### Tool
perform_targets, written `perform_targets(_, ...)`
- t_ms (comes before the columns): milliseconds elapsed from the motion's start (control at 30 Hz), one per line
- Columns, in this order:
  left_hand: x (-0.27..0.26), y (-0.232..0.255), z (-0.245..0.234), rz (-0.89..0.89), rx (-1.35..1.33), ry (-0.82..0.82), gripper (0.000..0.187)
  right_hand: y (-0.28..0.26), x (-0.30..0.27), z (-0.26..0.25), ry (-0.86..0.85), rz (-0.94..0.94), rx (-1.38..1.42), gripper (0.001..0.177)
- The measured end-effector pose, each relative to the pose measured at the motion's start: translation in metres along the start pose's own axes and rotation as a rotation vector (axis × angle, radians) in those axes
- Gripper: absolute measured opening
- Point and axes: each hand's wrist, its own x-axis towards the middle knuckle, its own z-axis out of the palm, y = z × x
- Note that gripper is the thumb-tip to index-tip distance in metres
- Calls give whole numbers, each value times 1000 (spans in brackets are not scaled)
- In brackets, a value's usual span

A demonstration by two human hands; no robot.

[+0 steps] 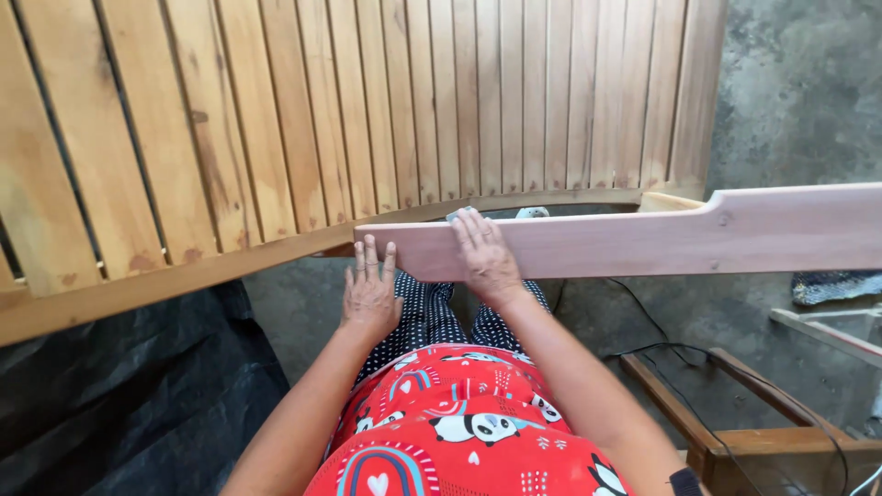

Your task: Sand wooden chair parts by hand using sandpaper.

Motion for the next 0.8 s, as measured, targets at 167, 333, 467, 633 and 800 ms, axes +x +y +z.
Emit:
perform_targets(167, -1, 3, 0, 8, -28, -22, 106, 110, -32, -66, -48, 70, 69, 44)
perform_targets(333, 1, 5, 6, -19, -11, -1, 109, 204, -66, -105, -275, 517, -190, 33)
perform_targets(467, 0, 8, 1, -31, -18, -5, 110, 175, -41, -21, -291, 446, 67, 51)
perform_targets(633, 1, 11, -6, -74, -34, -82, 110, 80, 5, 1, -123, 136, 139, 34)
perform_targets(800, 0, 15, 0, -83, -10, -41, 110, 148, -41, -64, -134, 147, 107, 33)
